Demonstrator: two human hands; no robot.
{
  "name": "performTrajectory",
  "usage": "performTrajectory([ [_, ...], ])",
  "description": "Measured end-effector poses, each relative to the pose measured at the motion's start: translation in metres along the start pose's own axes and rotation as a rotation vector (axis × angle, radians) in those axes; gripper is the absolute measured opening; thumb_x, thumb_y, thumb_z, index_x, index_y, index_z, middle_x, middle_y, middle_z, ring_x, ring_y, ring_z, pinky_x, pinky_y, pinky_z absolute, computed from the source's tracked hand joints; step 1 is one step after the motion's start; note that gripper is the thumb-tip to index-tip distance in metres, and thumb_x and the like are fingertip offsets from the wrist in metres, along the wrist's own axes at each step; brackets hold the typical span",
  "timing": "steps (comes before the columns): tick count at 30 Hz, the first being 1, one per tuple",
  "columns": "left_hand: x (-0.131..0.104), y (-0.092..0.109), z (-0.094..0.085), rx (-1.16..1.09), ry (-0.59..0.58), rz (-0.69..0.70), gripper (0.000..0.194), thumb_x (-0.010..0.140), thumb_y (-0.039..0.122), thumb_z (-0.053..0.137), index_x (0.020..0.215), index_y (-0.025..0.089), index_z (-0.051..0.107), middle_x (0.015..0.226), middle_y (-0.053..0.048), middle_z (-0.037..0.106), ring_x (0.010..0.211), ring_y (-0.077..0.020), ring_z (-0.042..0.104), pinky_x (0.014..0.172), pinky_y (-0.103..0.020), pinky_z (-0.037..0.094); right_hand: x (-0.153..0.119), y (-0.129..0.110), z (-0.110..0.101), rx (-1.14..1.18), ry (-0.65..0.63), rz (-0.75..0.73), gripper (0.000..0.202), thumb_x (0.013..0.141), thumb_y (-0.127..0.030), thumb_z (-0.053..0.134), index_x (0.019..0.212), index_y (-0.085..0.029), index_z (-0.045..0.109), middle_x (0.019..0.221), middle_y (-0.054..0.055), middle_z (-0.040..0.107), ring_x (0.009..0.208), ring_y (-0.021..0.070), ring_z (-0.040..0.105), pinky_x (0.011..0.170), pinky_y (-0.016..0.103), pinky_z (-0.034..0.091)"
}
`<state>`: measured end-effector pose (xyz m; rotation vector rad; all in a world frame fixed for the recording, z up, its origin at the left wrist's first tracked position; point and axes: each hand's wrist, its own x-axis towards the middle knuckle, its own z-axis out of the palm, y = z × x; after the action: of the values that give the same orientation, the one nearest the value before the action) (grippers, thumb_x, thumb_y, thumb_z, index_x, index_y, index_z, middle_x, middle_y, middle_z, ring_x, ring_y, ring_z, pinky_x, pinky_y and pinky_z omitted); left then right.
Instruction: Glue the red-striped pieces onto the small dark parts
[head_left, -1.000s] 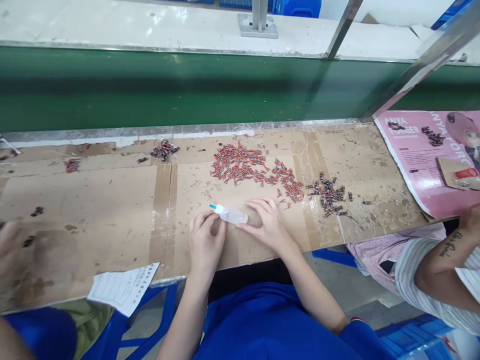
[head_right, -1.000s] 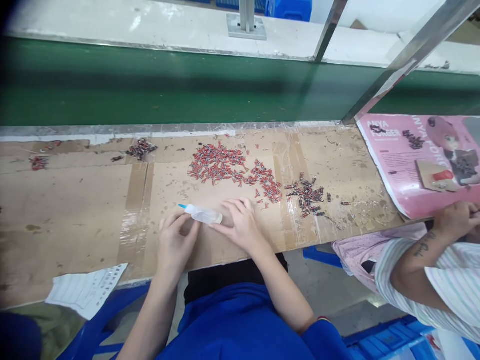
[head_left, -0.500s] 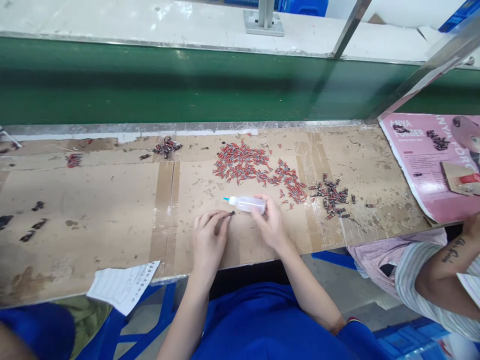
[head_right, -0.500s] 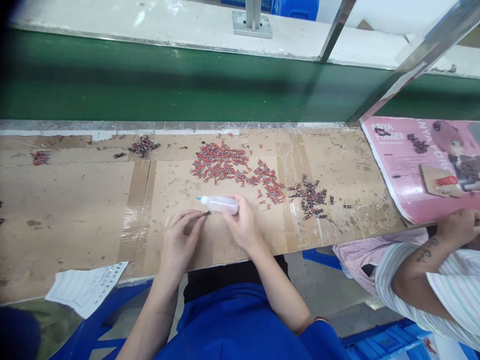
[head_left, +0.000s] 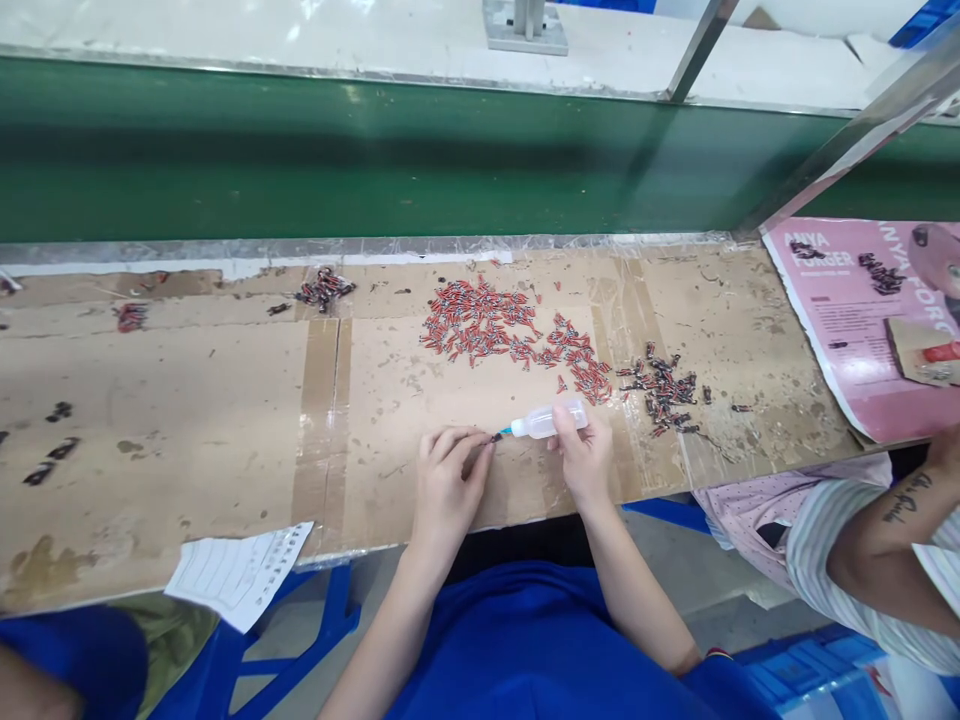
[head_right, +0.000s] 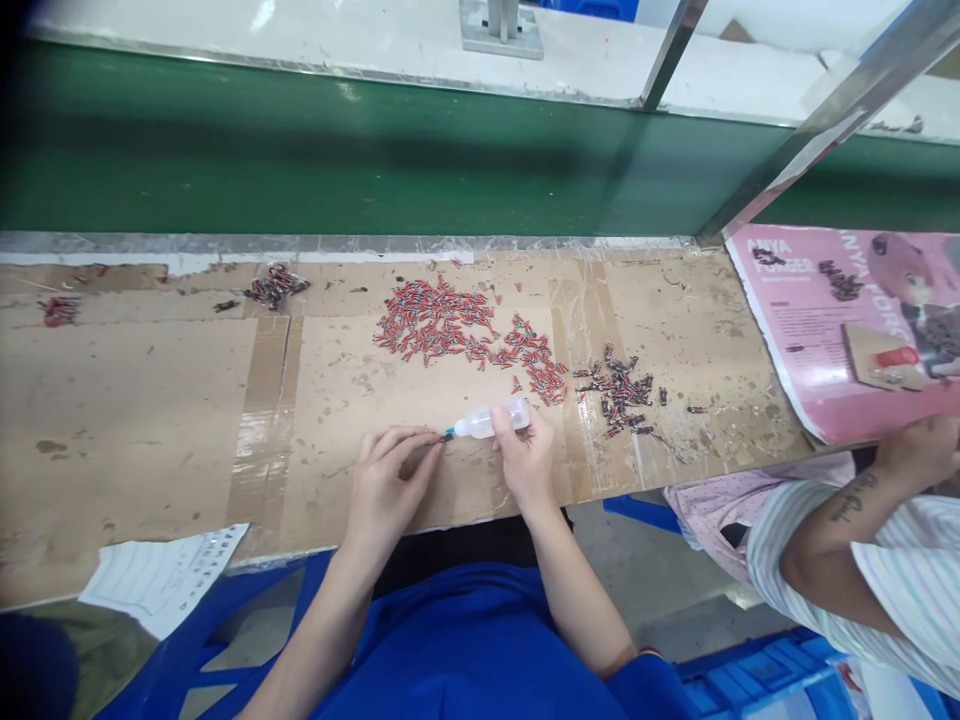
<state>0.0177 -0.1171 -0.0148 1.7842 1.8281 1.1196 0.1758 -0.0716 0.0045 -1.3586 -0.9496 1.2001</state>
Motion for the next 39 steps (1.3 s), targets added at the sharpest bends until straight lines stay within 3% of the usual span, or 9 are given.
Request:
performTrajectory([
  [8, 0.0017, -0.0003, -0.0022, 0.016, -0.022, 0.005, 0.014, 0.089, 0.029, 0.061, 0.088, 0.024, 0.074, 0.092, -0.006, 0.072, 0.091, -0.0239, 0.06, 0.084, -0.041, 0.049, -0.0017, -0.0011, -0.0066, -0.14, 0.009, -0.051, 0.033, 0.079, -0.048, 0.065, 0.063, -0.021, 0.056, 0.052, -0.003, 0.052, 0.049, 0.0129, 0.05, 0.051, 0.026, 0.044],
  [16, 0.0018, -0.0015, -0.0033, 0.068, -0.02, 0.071, 0.015, 0.091, 0.028, 0.06, 0.091, 0.022, 0.074, 0.091, -0.006, 0.072, 0.09, -0.0226, 0.059, 0.083, -0.039, 0.049, -0.0039, -0.0019, -0.0035, -0.201, -0.026, -0.069, 0.03, 0.079, -0.044, 0.064, 0.063, -0.02, 0.056, 0.051, -0.004, 0.051, 0.047, 0.0115, 0.048, 0.05, 0.025, 0.043],
  [24, 0.0015, -0.0038, -0.0019, 0.082, -0.001, 0.112, 0.014, 0.091, 0.027, 0.061, 0.09, 0.022, 0.073, 0.09, -0.006, 0.072, 0.088, -0.0219, 0.06, 0.081, -0.038, 0.049, -0.005, -0.0014, -0.002, -0.203, 0.02, -0.086, 0.029, 0.08, -0.043, 0.063, 0.065, -0.019, 0.059, 0.05, -0.005, 0.048, 0.047, 0.0109, 0.046, 0.049, 0.024, 0.043],
  [39, 0.0011, -0.0033, -0.0018, 0.071, -0.016, 0.052, 0.014, 0.09, 0.029, 0.061, 0.089, 0.023, 0.074, 0.089, -0.005, 0.072, 0.09, -0.0228, 0.059, 0.083, -0.039, 0.048, -0.0042, -0.0041, -0.0024, -0.188, -0.013, -0.098, 0.029, 0.079, -0.041, 0.063, 0.061, -0.02, 0.057, 0.048, -0.006, 0.046, 0.045, 0.0101, 0.043, 0.049, 0.024, 0.041],
])
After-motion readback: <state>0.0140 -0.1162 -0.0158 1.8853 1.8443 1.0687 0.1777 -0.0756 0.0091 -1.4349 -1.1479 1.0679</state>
